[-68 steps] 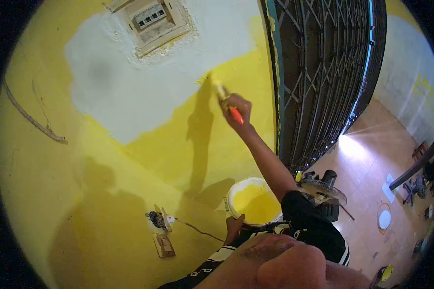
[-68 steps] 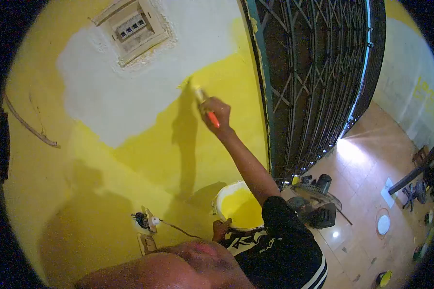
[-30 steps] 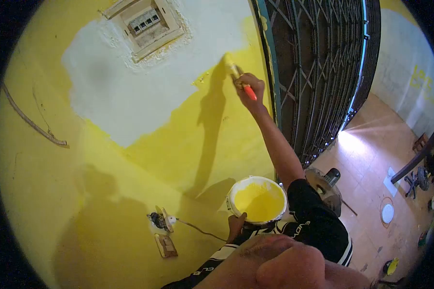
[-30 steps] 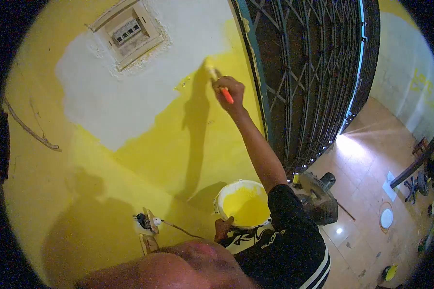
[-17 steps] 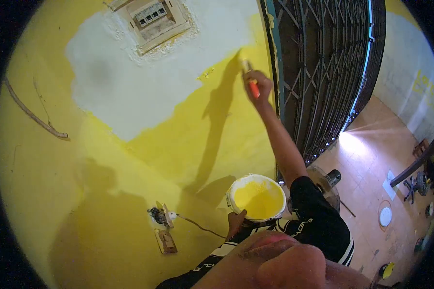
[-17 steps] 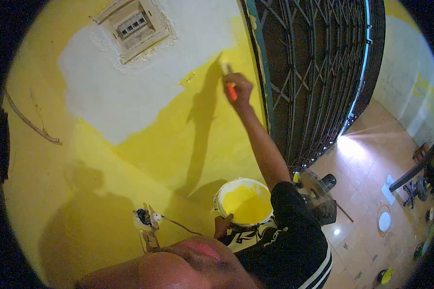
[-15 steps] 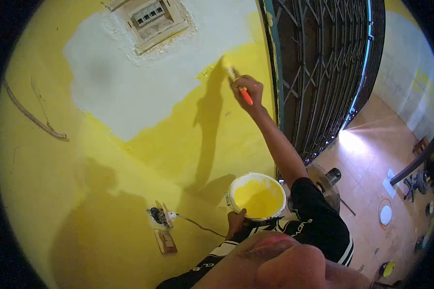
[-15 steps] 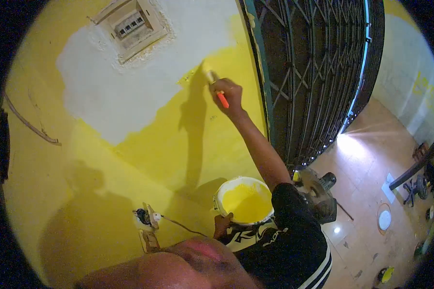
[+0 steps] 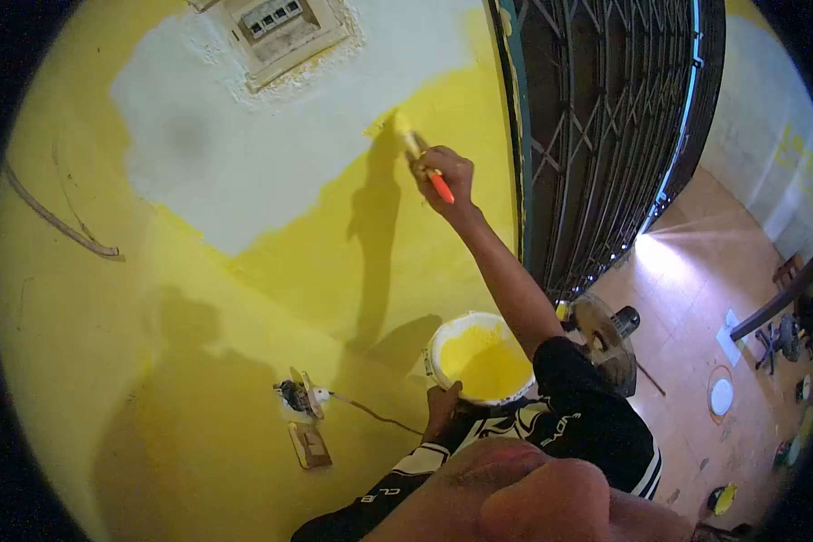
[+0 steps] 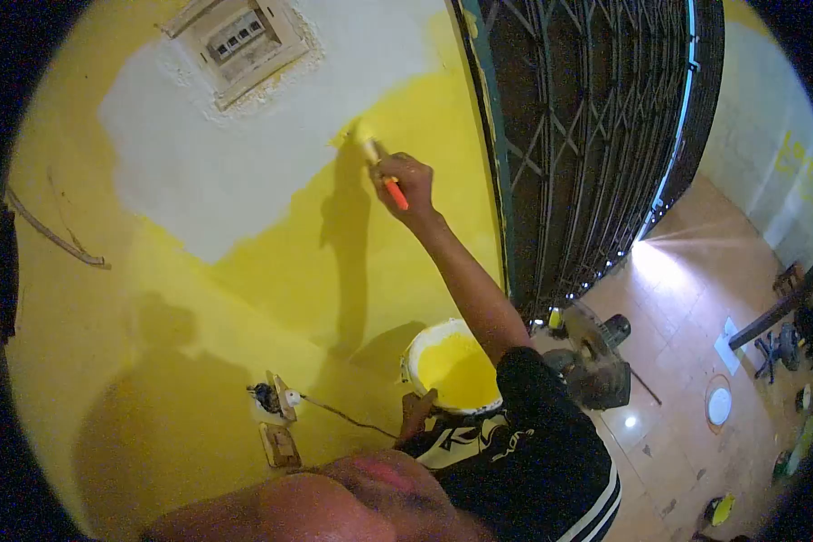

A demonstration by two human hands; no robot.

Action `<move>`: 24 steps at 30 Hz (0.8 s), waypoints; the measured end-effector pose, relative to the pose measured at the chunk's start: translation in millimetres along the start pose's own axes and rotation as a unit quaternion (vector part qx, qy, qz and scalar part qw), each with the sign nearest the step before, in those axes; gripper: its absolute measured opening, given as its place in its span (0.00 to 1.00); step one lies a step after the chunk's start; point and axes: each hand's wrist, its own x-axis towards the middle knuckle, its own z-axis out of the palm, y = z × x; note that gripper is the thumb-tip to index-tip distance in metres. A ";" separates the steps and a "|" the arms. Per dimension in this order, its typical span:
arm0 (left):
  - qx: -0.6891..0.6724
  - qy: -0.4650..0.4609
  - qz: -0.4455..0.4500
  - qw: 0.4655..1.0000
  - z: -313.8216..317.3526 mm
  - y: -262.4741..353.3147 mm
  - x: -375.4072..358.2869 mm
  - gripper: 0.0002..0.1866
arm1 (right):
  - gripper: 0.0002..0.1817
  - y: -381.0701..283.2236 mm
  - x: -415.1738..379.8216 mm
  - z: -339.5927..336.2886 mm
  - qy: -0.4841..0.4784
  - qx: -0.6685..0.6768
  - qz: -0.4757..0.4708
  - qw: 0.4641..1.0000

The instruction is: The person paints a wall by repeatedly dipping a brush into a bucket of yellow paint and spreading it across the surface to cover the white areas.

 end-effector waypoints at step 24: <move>0.037 0.000 -0.056 0.998 -1.5 -6.5 9.7 0.17 | 0.13 37.2 18.8 -49.2 0.080 0.016 0.009 0.997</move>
